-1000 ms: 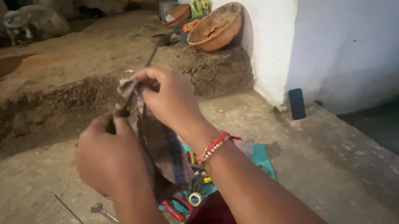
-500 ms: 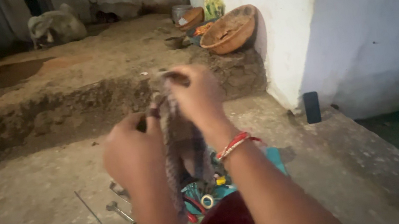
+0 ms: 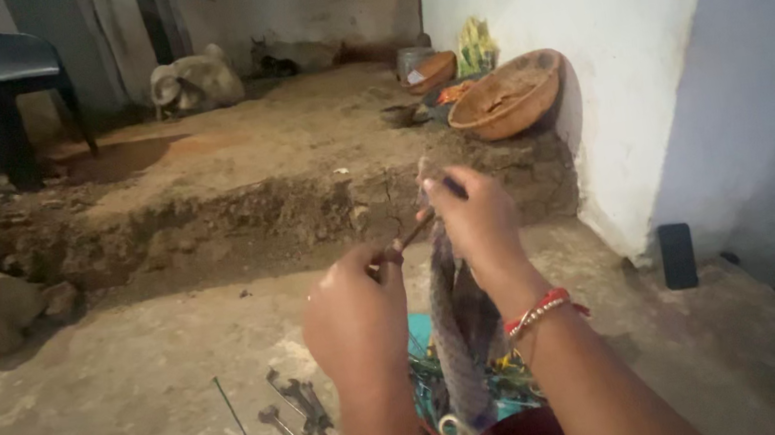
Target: The person cleans and maintains a screwdriver using a cloth and various hand tools while sitting on a mat.
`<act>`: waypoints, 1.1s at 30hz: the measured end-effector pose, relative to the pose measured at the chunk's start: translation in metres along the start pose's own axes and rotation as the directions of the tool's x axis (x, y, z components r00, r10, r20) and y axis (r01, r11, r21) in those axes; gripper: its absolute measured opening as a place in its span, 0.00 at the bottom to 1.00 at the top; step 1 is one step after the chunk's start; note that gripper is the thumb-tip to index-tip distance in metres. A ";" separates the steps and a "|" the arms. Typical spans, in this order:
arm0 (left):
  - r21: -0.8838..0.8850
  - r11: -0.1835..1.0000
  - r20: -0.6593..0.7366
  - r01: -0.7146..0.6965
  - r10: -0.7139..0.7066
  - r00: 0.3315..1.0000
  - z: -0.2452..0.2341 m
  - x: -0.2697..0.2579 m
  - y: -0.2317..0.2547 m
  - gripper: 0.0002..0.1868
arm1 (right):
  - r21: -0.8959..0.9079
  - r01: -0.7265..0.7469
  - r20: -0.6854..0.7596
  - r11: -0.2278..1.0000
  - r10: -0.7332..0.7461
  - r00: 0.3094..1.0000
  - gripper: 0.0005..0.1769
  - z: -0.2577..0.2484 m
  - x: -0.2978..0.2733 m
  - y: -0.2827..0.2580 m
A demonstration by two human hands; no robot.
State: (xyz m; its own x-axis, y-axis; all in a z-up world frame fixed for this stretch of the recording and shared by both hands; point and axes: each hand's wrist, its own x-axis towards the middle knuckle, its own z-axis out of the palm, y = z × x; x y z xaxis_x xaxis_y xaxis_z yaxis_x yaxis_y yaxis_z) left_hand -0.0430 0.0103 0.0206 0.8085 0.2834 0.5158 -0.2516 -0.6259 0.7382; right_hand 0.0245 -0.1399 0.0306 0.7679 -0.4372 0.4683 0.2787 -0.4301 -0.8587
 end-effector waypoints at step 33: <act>0.288 0.951 -0.149 0.112 -0.071 0.986 0.022 0.004 -0.012 0.13 | 0.122 -0.132 0.452 0.984 0.063 0.890 0.16 0.004 -0.005 -0.001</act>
State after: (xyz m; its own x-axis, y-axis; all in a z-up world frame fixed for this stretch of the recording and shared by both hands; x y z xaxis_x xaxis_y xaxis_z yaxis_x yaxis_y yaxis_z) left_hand -0.0250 0.0030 0.0043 0.7363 0.4318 0.5210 0.0043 -0.7730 0.6344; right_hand 0.0228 -0.1342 0.0281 0.9616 -0.0590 0.2682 0.2434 -0.2690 -0.9319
